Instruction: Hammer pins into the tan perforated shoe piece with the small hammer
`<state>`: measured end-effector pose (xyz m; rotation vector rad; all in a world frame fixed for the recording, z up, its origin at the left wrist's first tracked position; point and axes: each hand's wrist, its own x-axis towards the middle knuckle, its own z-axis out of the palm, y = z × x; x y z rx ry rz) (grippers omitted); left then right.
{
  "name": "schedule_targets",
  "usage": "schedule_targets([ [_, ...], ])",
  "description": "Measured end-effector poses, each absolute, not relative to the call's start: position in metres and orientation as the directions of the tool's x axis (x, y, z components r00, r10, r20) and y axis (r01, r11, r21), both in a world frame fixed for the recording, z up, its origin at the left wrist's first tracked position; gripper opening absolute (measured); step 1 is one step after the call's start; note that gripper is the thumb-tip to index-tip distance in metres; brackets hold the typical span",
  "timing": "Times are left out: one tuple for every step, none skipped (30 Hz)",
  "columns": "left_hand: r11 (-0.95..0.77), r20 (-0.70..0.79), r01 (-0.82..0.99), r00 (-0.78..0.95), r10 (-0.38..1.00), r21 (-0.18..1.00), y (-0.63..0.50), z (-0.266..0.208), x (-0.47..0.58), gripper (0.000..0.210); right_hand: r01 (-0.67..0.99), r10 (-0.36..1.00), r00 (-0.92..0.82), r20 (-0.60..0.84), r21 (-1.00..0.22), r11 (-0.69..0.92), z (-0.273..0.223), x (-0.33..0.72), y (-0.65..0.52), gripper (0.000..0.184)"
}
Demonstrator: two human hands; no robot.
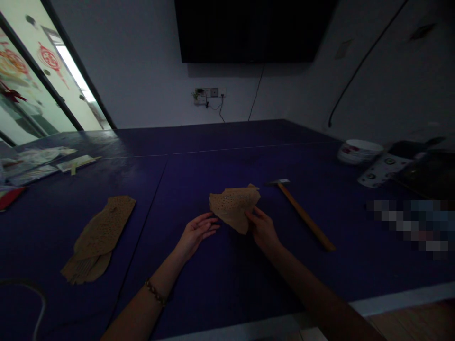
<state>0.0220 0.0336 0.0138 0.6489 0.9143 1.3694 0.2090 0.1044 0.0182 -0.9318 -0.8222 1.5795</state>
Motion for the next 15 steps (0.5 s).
schedule_targets([
  [0.124,-0.167,-0.526,-0.036,0.985,0.842,0.034,0.014,0.022,0.039,-0.431,0.987,-0.088,-0.133,-0.888,-0.158,0.018,0.214,0.11,0.029],
  [0.125,-0.166,-0.518,-0.033,0.986,0.846,0.034,0.014,0.021,0.04,-0.423,0.991,-0.06,-0.122,-0.896,-0.136,0.018,0.22,0.117,0.029],
  [0.124,-0.162,-0.51,-0.031,0.986,0.851,0.034,0.014,0.021,0.04,-0.413,0.993,-0.033,-0.116,-0.903,-0.119,0.018,0.227,0.124,0.03],
  [0.121,-0.158,-0.504,-0.031,0.987,0.855,0.034,0.014,0.021,0.041,-0.401,0.994,-0.004,-0.111,-0.91,-0.103,0.018,0.234,0.131,0.031],
  [0.118,-0.154,-0.499,-0.031,0.988,0.859,0.034,0.013,0.02,0.041,-0.391,0.994,0.022,-0.107,-0.916,-0.09,0.017,0.24,0.138,0.033],
  [0.116,-0.151,-0.493,-0.03,0.988,0.862,0.034,0.013,0.02,0.042,-0.378,0.994,0.049,-0.1,-0.923,-0.074,0.016,0.247,0.146,0.033],
  [0.117,-0.149,-0.488,-0.027,0.988,0.865,0.034,0.012,0.02,0.042,-0.363,0.993,0.074,-0.092,-0.93,-0.059,0.014,0.254,0.154,0.034],
  [0.118,-0.148,-0.482,-0.024,0.989,0.868,0.034,0.011,0.019,0.043,-0.346,0.992,0.101,-0.082,-0.937,-0.043,0.013,0.261,0.161,0.034],
  [0.117,-0.146,-0.478,-0.024,0.989,0.871,0.034,0.011,0.019,0.043,-0.328,0.989,0.131,-0.073,-0.944,-0.027,0.01,0.268,0.168,0.034],
  [0.117,-0.145,-0.475,-0.023,0.989,0.872,0.034,0.011,0.018,0.043,-0.308,0.984,0.164,-0.065,-0.951,-0.011,0.008,0.274,0.175,0.034],
  [0.116,-0.145,-0.473,-0.025,0.989,0.873,0.034,0.01,0.018,0.043,-0.288,0.978,0.199,-0.056,-0.958,0.003,0.006,0.28,0.182,0.034],
  [0.114,-0.145,-0.473,-0.028,0.989,0.874,0.034,0.01,0.018,0.043,-0.267,0.971,0.233,-0.048,-0.964,0.016,0.003,0.286,0.187,0.034],
  [0.113,-0.145,-0.474,-0.032,0.989,0.873,0.034,0.011,0.018,0.043,-0.244,0.964,0.263,-0.041,-0.969,0.026,0.0,0.292,0.192,0.034],
  [0.111,-0.146,-0.476,-0.036,0.989,0.872,0.034,0.011,0.018,0.042,-0.22,0.957,0.288,-0.033,-0.975,0.032,-0.003,0.297,0.197,0.033],
  [0.111,-0.147,-0.478,-0.039,0.988,0.871,0.034,0.011,0.018,0.041,-0.196,0.952,0.306,-0.026,-0.98,0.036,-0.005,0.302,0.2,0.033],
])
